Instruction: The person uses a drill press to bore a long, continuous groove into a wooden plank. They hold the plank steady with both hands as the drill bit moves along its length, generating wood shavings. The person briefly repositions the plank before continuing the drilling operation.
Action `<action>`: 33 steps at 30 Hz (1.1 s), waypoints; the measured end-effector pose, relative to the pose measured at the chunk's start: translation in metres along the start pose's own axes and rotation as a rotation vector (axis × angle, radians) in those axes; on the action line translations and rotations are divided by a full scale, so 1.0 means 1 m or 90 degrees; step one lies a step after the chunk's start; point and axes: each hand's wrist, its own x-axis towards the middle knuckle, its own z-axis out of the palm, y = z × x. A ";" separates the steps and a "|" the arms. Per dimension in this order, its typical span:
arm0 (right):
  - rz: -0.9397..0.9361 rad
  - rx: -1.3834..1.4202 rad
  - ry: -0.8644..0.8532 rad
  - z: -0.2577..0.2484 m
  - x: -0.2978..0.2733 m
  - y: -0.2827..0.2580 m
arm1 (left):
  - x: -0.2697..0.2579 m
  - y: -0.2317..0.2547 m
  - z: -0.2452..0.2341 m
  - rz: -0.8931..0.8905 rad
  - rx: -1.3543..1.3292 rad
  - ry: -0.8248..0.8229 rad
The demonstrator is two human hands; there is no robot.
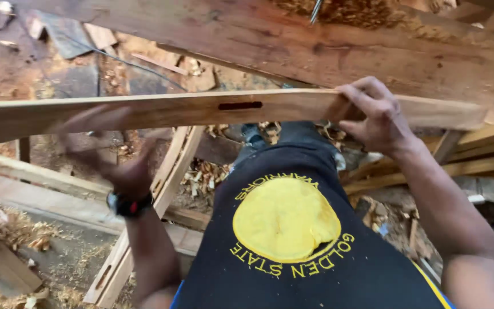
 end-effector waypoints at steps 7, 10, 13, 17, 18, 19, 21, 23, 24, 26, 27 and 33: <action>0.104 0.217 -0.295 0.084 0.067 -0.085 | -0.020 -0.029 -0.046 -0.586 -0.807 0.575; 0.004 0.317 -0.441 0.142 0.100 -0.085 | -0.062 -0.075 -0.083 -0.310 -0.910 0.221; 0.135 0.392 -0.565 0.184 0.117 -0.104 | -0.066 -0.036 -0.122 -0.198 -0.917 0.176; 0.149 0.359 -0.311 0.227 0.084 -0.080 | -0.048 0.049 -0.110 -0.550 -0.437 0.668; 0.151 0.311 -0.209 0.228 0.079 -0.070 | -0.047 0.048 -0.101 -0.580 -0.334 0.785; 0.143 0.312 -0.217 0.222 0.067 -0.062 | -0.074 0.030 -0.091 -0.577 -0.328 0.795; 0.421 0.263 -0.229 0.205 0.036 -0.044 | -0.132 -0.001 -0.071 -0.533 -0.202 0.700; 0.452 0.312 -0.165 0.215 -0.027 0.012 | -0.169 -0.042 -0.045 -0.473 -0.092 0.699; 0.486 0.365 -0.091 0.222 -0.057 0.040 | -0.184 -0.065 -0.034 -0.409 0.012 0.684; 0.562 0.345 -0.080 0.229 -0.101 0.093 | -0.167 -0.058 -0.022 -0.475 0.053 0.732; 0.641 0.323 -0.066 0.232 -0.126 0.119 | -0.160 -0.054 -0.016 -0.542 0.091 0.774; 0.690 0.221 -0.134 0.207 -0.184 0.138 | -0.174 -0.098 -0.032 -0.652 0.188 0.796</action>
